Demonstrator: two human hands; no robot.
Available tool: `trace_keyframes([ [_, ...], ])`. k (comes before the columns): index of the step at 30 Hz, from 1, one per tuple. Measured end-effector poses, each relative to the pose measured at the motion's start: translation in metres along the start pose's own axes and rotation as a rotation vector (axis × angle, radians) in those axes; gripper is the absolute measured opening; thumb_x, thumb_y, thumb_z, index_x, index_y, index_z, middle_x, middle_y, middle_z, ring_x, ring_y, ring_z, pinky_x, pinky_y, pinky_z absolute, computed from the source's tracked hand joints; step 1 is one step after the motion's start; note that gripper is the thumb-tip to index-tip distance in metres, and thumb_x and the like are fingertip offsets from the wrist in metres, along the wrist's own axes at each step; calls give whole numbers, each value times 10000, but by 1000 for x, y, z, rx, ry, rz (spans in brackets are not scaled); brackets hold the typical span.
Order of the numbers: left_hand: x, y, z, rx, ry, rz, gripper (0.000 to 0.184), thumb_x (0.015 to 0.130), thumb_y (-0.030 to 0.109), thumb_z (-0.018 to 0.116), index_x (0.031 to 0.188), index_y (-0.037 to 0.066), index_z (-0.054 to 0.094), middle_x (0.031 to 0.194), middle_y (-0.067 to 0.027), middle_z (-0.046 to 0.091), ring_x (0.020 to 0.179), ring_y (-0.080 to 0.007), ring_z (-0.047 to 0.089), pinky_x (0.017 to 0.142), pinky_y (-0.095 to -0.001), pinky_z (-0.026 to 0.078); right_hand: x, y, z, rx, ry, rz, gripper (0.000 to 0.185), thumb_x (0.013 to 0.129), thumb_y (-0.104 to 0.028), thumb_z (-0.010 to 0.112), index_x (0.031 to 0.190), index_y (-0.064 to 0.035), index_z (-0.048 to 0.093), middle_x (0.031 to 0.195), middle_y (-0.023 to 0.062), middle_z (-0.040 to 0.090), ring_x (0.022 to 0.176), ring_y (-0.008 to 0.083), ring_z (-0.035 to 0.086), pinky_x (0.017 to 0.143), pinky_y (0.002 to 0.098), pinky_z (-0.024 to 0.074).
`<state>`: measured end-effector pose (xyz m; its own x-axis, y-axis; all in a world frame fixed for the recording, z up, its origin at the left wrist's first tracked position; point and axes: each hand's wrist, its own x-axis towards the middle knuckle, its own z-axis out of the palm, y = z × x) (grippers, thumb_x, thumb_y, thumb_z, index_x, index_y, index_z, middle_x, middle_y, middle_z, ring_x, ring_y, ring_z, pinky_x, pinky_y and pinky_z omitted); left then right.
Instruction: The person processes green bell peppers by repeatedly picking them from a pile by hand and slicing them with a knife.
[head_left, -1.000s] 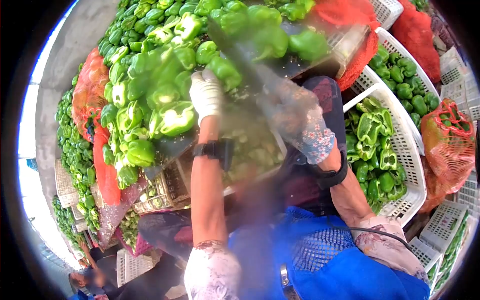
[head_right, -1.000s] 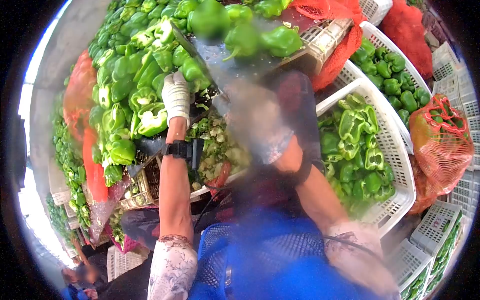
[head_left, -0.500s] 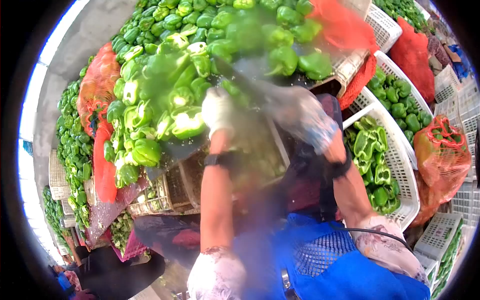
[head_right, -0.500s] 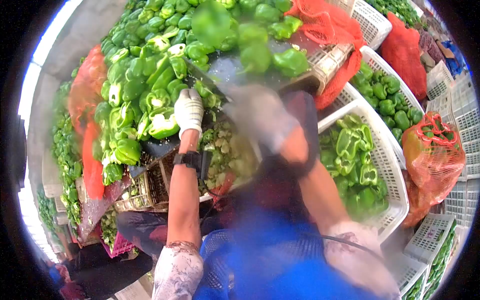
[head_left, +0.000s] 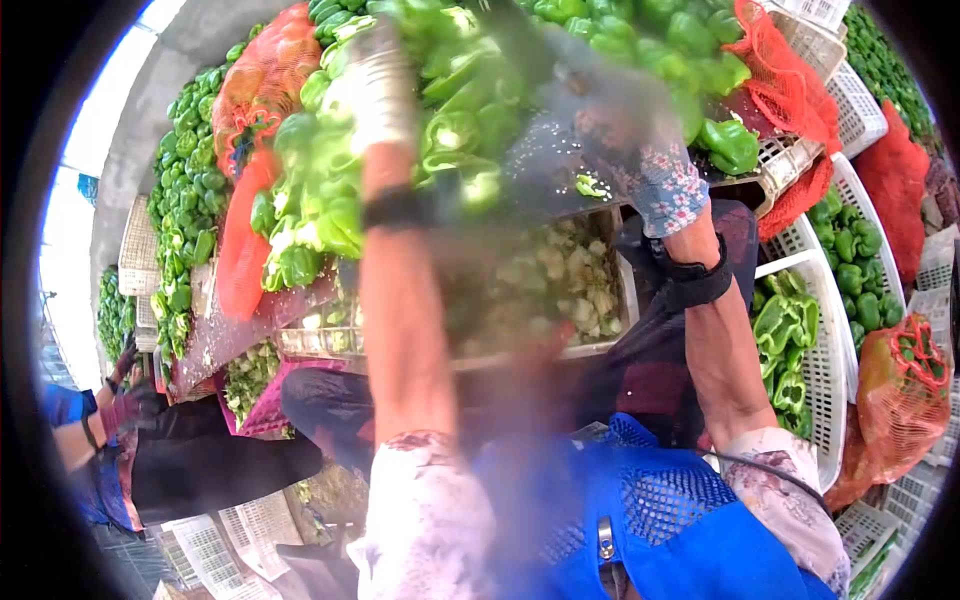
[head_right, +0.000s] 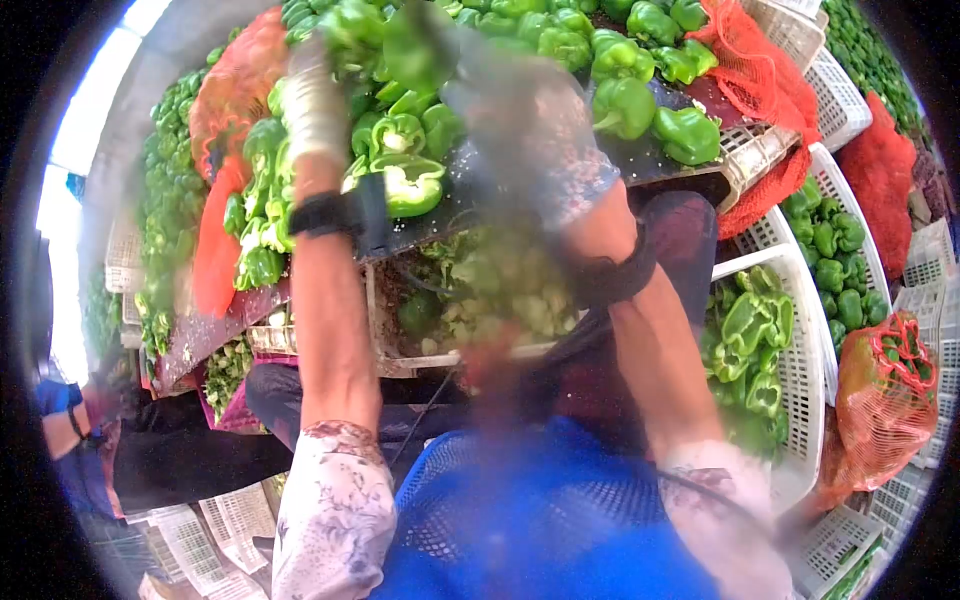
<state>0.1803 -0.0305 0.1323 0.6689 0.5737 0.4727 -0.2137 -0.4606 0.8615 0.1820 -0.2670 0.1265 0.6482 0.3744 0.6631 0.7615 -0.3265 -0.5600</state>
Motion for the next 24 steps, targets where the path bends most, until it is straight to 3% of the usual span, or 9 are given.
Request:
trace_keyframes([
  [2, 1, 1, -41, 71, 268, 204, 342, 993, 301, 523, 1223, 63, 608, 1103, -95, 640, 986, -188, 595, 881, -344, 519, 7, -13, -3, -160, 137, -8, 450, 914, -262, 640, 1353, -184, 580, 932, 172, 694, 724, 276, 652, 685, 370, 519],
  [3, -22, 7, -54, 436, 240, 43, 328, 957, 236, 603, 1236, 64, 602, 1173, -129, 630, 1099, -208, 597, 935, -362, 516, 1, -14, -3, -115, 142, -10, 457, 902, -237, 656, 1349, -184, 584, 893, 154, 684, 695, 265, 625, 672, 359, 516],
  [5, -77, -37, -45, 494, 77, 436, 498, 805, 210, 792, 1256, 113, 605, 1254, -156, 590, 1168, -299, 569, 987, -421, 483, -24, -9, -4, -14, 141, -7, 476, 876, -187, 687, 1343, -184, 591, 815, 116, 664, 637, 243, 569, 647, 335, 511],
  [7, -126, -45, -20, 891, -92, 449, 764, 656, 424, 862, 1347, 267, 577, 1473, -153, 424, 1340, -463, 385, 1101, -624, 290, -65, 25, 7, -5, 98, -5, 524, 853, -130, 699, 1361, -185, 585, 759, 72, 611, 637, 188, 545, 641, 298, 497],
  [10, -109, -67, 3, 1046, -58, 276, 717, 694, 557, 775, 1348, 350, 566, 1546, -128, 349, 1413, -468, 261, 1046, -741, 208, -76, 4, -2, 37, -99, 349, 570, 857, -77, 676, 1405, -180, 558, 734, 11, 548, 679, 99, 493, 652, 246, 470],
  [16, -68, -73, 11, 1142, -138, 242, 628, 757, 579, 699, 1323, 335, 583, 1546, -119, 354, 1411, -427, 294, 1067, -718, 213, -89, -11, 3, 139, -155, 585, 571, 876, -29, 650, 1423, -142, 533, 816, -5, 575, 752, 65, 495, 715, 240, 476],
  [18, -81, -55, -16, 733, -80, 263, 644, 703, 454, 803, 1280, 234, 622, 1482, -175, 414, 1333, -401, 410, 1119, -563, 285, -100, 1, 3, 44, -164, 463, 567, 879, -15, 641, 1424, -127, 531, 838, -18, 590, 768, 68, 511, 731, 254, 487],
  [19, -107, -29, -57, 1005, 217, 374, 709, 641, 399, 860, 1278, 186, 633, 1460, -184, 431, 1296, -415, 436, 1116, -538, 307, -105, 7, 4, 114, -122, 467, 571, 882, 5, 627, 1430, -125, 527, 831, -40, 560, 734, 51, 485, 678, 232, 461],
  [24, -117, -85, -99, 1246, 159, -170, 956, 630, 561, 847, 1459, 258, 479, 1599, -243, 200, 1453, -450, 215, 1174, -547, 221, -105, 3, -15, 383, 21, 652, 582, 899, 11, 630, 1444, -158, 519, 843, -93, 535, 628, 1, 394, 540, 165, 360],
])
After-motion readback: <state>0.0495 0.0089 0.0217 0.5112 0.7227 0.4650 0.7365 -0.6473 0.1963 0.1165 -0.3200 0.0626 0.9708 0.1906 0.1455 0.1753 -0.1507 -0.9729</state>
